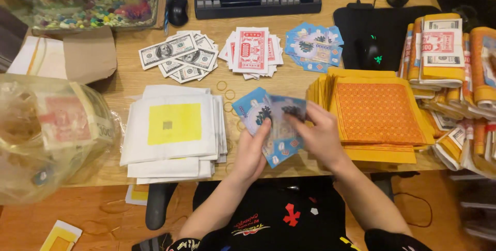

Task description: The person sorts stacks of paper currency by denomination and color, then places them into padded envelopes. They handle blue, red, and black bills, organizing them into neat piles before inserting them into yellow envelopes.

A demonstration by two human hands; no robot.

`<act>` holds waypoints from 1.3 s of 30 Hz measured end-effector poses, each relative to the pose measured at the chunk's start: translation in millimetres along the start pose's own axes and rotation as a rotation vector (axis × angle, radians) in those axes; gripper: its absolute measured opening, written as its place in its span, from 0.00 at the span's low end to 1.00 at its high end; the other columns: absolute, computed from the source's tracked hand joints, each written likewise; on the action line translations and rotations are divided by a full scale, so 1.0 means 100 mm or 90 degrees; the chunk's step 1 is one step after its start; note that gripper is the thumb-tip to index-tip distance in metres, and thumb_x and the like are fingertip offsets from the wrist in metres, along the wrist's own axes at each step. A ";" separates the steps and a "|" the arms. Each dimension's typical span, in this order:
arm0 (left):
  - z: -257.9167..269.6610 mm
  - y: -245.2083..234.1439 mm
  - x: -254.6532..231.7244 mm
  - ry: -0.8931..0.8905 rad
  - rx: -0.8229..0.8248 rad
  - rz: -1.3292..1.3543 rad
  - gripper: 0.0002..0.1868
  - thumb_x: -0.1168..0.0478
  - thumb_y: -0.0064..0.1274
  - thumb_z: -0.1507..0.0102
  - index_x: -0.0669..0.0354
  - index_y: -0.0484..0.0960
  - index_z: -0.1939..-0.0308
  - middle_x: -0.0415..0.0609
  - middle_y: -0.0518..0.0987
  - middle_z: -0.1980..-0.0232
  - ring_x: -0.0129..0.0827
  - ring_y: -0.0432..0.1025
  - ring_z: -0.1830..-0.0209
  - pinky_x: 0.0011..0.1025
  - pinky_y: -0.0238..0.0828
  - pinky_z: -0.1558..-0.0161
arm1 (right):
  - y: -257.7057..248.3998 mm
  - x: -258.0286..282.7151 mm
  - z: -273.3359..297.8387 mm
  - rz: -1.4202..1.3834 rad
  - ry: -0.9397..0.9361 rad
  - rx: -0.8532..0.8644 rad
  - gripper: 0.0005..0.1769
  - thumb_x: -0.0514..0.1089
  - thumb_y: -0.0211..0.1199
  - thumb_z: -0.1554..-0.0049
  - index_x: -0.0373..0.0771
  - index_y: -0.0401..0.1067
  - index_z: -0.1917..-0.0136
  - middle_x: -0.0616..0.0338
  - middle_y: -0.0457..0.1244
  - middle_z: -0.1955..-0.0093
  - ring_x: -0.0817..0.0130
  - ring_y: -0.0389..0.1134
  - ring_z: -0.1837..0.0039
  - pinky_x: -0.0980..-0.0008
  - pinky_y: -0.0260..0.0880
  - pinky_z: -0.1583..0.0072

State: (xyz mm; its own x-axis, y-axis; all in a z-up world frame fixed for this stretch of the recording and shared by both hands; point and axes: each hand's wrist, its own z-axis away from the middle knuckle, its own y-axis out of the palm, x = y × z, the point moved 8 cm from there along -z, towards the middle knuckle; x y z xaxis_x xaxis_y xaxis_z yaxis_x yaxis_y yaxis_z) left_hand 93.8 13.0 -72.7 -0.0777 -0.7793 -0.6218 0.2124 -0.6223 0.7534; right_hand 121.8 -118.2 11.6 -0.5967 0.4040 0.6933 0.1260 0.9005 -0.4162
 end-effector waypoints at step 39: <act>-0.02 0.02 0.05 0.106 0.052 -0.276 0.09 0.68 0.69 0.49 0.65 0.83 0.70 0.47 0.80 0.74 0.24 0.71 0.72 0.28 0.73 0.72 | -0.14 -0.25 0.62 -0.284 0.292 0.008 0.14 0.34 0.75 0.55 0.34 0.75 0.55 0.60 0.68 0.61 0.76 0.64 0.55 0.70 0.69 0.51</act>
State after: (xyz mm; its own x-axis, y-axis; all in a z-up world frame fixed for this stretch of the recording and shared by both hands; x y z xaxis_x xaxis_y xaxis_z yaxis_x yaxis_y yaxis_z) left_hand 95.9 7.9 -75.2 0.0160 -0.4274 -0.9039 0.1168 -0.8971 0.4262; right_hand 85.2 -150.8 -36.3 -0.1893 0.0207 0.9817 -0.0675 0.9971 -0.0340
